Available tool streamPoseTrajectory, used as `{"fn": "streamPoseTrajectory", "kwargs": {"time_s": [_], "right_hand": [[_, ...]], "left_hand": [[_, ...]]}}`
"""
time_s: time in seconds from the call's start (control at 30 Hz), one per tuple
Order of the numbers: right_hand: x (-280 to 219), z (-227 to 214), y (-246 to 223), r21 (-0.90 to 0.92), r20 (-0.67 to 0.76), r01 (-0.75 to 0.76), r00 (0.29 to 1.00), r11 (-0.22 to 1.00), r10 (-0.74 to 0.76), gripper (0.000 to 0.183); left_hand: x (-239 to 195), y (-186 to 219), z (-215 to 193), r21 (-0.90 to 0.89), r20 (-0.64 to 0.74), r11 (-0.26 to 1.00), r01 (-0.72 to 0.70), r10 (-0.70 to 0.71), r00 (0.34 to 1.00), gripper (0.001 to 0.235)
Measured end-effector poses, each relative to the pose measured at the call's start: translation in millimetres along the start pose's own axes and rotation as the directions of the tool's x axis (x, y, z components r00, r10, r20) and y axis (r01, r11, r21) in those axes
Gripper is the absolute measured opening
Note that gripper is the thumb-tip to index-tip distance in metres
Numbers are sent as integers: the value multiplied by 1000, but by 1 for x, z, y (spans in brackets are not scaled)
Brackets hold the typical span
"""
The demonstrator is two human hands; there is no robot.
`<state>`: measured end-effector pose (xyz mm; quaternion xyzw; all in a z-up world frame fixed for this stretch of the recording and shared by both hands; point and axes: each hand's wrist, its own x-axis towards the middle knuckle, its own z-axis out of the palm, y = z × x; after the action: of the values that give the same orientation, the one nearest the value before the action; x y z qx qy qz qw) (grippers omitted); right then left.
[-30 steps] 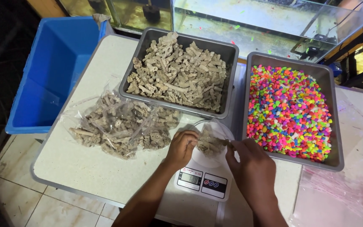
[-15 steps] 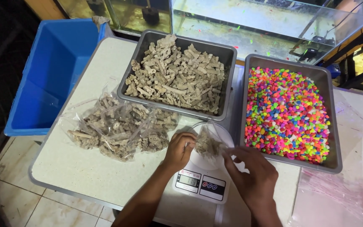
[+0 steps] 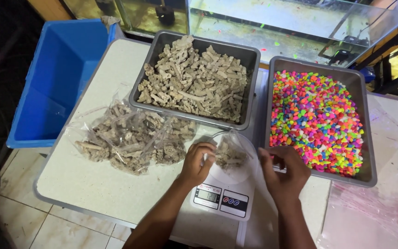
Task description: The person weighs aquarium ceramic rings on a digital scale and places them into small plastic bags, repeating the process with multiple bags.
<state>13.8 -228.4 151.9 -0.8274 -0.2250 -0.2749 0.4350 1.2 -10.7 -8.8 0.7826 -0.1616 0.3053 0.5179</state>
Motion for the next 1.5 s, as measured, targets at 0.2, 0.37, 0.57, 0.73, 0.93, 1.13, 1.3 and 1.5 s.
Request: {"fn": "streamPoseTrajectory", "kwargs": {"time_s": [0.2, 0.37, 0.57, 0.73, 0.93, 1.13, 1.3, 1.5], "right_hand": [[-58, 16, 79, 315, 175, -130, 982, 940, 77, 33], [-80, 11, 86, 210, 159, 13, 986, 978, -47, 47], [-92, 25, 89, 183, 320, -116, 946, 976, 53, 63], [-106, 36, 97, 110, 444, -294, 869, 949, 218, 78], [-122, 48, 107, 203, 343, -375, 892, 904, 293, 79], [-130, 55, 117, 125, 185, -279, 949, 952, 254, 59], [-127, 57, 114, 123, 143, -205, 972, 971, 187, 60], [-128, 59, 118, 40, 4, -5, 1000, 999, 5, 43]], "left_hand": [[20, 31, -20, -282, 138, 959, 10, 31, 990, 118], [28, 48, -26, -125, 406, 938, 324, -250, 879, 135], [44, 62, -17, 101, 534, 832, 545, -508, 676, 142], [53, 64, -15, 179, 526, 767, 617, -604, 598, 136], [45, 47, -5, -3, 476, 704, 711, -624, 620, 136], [34, 38, -4, -177, 438, 774, 608, -491, 753, 119], [21, 26, -11, -284, 382, 818, 499, -381, 842, 119], [16, 7, -15, -253, 153, 961, 110, -73, 985, 97]]}}
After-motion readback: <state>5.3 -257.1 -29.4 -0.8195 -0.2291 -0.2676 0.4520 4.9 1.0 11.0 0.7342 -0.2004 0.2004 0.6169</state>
